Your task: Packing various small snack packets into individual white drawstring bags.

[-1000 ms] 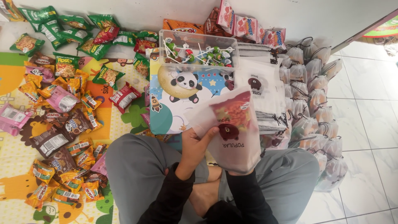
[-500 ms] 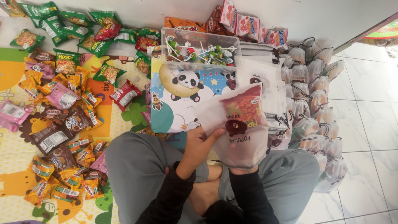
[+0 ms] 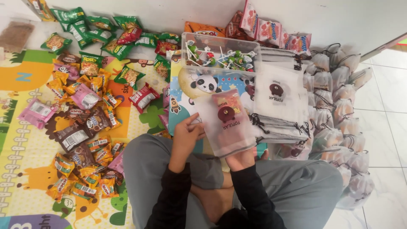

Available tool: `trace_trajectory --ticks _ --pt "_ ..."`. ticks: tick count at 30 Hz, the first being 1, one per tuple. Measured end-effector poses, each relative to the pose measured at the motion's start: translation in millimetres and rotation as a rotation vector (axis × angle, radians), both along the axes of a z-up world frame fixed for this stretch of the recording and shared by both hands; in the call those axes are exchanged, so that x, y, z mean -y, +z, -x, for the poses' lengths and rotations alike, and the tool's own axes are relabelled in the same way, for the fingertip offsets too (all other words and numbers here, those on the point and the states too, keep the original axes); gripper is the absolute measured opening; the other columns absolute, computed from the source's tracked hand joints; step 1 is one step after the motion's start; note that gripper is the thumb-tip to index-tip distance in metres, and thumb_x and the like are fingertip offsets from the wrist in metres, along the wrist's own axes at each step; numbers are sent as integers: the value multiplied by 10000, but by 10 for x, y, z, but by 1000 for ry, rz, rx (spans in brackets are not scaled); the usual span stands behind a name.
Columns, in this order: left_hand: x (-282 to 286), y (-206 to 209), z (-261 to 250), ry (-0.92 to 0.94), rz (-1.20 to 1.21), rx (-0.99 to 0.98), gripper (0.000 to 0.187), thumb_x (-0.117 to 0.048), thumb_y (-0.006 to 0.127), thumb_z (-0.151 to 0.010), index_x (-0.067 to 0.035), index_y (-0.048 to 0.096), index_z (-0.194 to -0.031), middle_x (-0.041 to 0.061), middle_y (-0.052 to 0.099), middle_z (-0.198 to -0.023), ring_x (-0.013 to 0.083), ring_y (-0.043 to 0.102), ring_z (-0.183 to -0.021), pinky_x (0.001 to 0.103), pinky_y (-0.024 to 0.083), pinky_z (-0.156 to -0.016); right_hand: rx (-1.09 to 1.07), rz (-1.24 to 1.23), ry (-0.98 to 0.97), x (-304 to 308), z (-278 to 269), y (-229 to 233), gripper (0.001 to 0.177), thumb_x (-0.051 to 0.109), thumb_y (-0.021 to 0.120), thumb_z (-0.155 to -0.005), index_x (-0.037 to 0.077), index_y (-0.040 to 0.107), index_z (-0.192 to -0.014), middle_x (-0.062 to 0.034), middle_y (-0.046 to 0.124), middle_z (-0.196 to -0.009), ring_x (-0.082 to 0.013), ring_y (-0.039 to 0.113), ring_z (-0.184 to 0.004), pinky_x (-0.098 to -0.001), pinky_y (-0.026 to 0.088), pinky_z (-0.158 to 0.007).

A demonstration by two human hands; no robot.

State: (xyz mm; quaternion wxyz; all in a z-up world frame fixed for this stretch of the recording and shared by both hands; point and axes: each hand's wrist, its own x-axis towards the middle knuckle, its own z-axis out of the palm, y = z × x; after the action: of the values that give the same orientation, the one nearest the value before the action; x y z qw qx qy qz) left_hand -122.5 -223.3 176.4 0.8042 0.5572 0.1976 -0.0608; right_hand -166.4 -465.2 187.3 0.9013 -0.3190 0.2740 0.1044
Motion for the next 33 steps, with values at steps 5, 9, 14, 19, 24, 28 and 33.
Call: trace_trajectory --ticks 5,9,14,19,24,28,33 --pt "-640 41 78 190 -119 30 449 -34 624 -962 -9 597 -1409 275 736 -1146 299 758 -944 340 647 -779 -31 -20 62 -64 -33 -3 564 303 433 -981 103 434 -1508 -107 423 -1612 -300 353 -1530 -413 284 -1250" --pt "-1218 -65 215 569 -437 -25 298 -139 586 -1010 -56 710 -1268 65 776 -1000 148 727 -864 315 637 -746 -60 -52 138 -240 -97 -38 582 319 420 -984 109 428 -1527 -109 417 -1646 -305 340 -1563 -412 268 -1270" --pt "-1862 -815 386 685 -834 -253 329 -151 644 -975 -71 683 -1292 139 664 -1300 323 629 -1205 532 519 -1037 -178 -83 131 298 239 -573 145 59 551 -979 148 665 -965 22 695 -1051 -230 619 -1311 -436 438 -1185" --pt "-2400 -1545 58 736 -1019 -304 547 -84 662 -1000 21 490 -1508 206 386 -1614 366 325 -1503 498 298 -1211 -311 -50 85 459 402 -1189 218 -20 561 -896 169 663 -935 0 727 -1063 -250 665 -1248 -448 465 -1169" --pt "-2721 -2251 -127 407 -1119 -497 407 -126 576 -985 64 541 -1343 213 614 -1323 421 613 -1147 535 521 -935 -381 -193 158 317 490 -1599 226 -4 587 -893 153 698 -1013 2 737 -1049 -224 680 -1198 -407 504 -1096" --pt "-2803 -2174 -85 667 -1362 -342 368 -295 568 -1043 -49 833 -974 235 724 -773 472 568 -867 597 434 -692 -376 -282 198 250 559 -1797 254 -34 587 -874 153 725 -976 -5 761 -1041 -251 692 -1176 -453 511 -1082" --pt "-2899 -2127 65 821 -1084 -161 645 -126 822 -900 105 516 -1420 289 626 -1330 459 586 -1247 541 463 -1054 -490 -142 191 184 540 -1677 198 3 562 -947 155 675 -1005 -20 720 -1075 -254 674 -1171 -438 503 -1101"
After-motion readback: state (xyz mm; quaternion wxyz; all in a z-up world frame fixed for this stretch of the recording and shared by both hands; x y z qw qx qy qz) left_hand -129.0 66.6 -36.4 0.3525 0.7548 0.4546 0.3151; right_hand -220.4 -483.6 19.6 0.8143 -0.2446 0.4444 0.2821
